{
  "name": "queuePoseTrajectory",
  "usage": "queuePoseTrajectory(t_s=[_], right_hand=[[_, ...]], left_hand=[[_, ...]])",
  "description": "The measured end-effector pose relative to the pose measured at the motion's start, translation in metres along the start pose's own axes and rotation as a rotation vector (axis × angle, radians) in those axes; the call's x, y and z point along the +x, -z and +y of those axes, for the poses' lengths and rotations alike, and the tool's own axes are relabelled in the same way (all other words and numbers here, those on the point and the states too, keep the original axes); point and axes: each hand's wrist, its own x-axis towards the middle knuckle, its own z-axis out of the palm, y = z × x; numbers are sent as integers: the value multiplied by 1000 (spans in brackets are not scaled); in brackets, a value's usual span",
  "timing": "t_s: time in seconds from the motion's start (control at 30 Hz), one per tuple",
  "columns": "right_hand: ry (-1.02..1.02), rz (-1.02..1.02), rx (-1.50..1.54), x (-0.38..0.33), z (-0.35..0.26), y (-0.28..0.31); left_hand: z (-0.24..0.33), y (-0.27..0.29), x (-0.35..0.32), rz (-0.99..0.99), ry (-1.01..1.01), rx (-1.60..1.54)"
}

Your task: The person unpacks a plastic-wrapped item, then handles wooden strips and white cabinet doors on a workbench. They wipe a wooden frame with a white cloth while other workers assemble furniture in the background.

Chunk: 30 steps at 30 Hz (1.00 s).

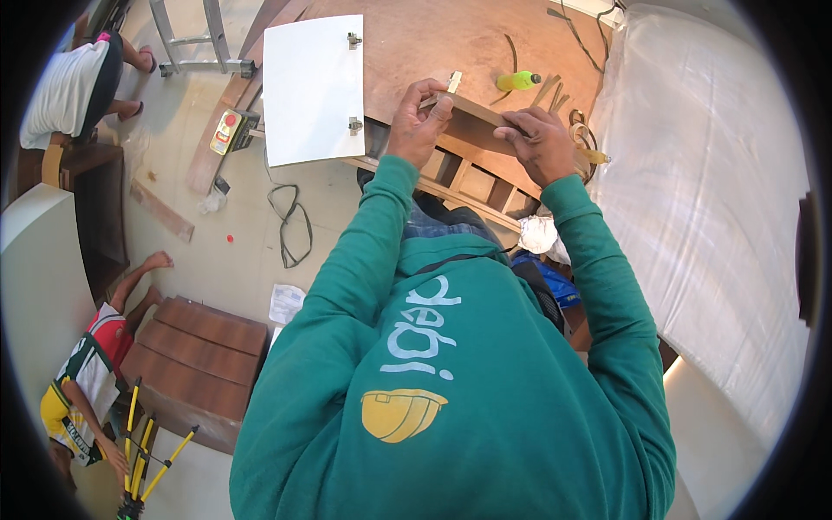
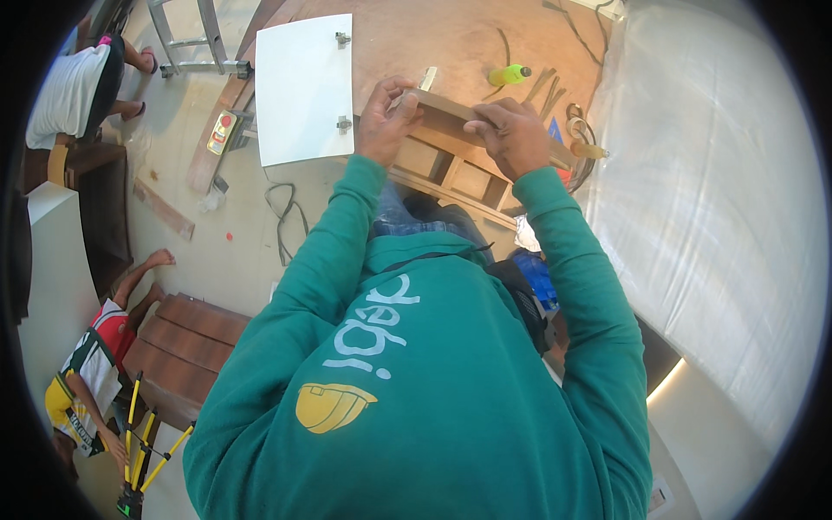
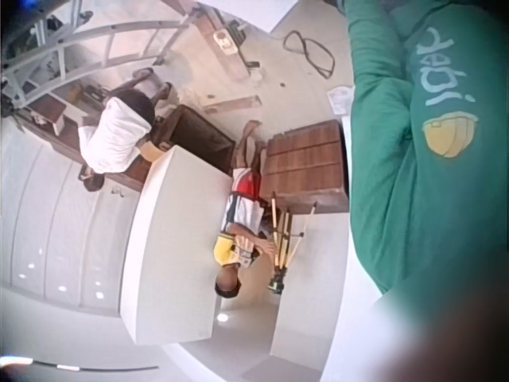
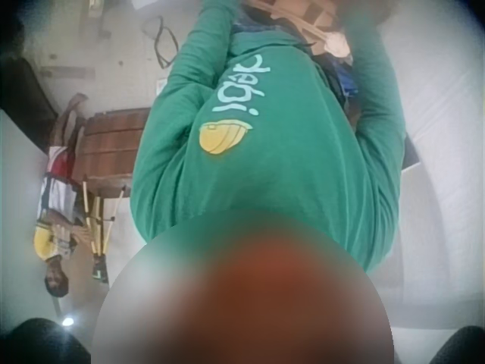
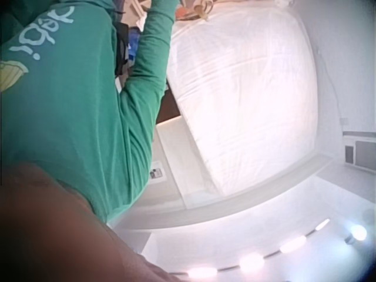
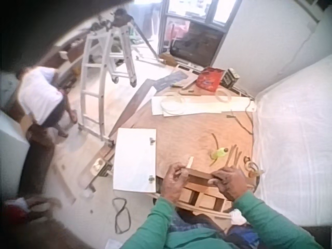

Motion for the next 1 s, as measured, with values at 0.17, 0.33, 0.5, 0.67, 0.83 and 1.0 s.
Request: queuePoseTrajectory(t_s=[0.17,0.33,0.5,0.67,0.83,1.0], right_hand=[[10,10,-34,-1,1,0],[23,9,-56,0,2,0],[34,9,-38,-3,2,2],[49,24,-45,-7,3,1],[41,16,-28,-6,3,1],[30,14,-33,-11,6,2]], left_hand=[[4,-7,-4,-22,-94,49],[-10,-23,-2,75,-188,78],[-11,-29,-4,135,-200,17],[-17,-31,-5,163,-220,20],[-19,-32,-3,194,-252,71],[-9,-37,-12,172,-195,100]])
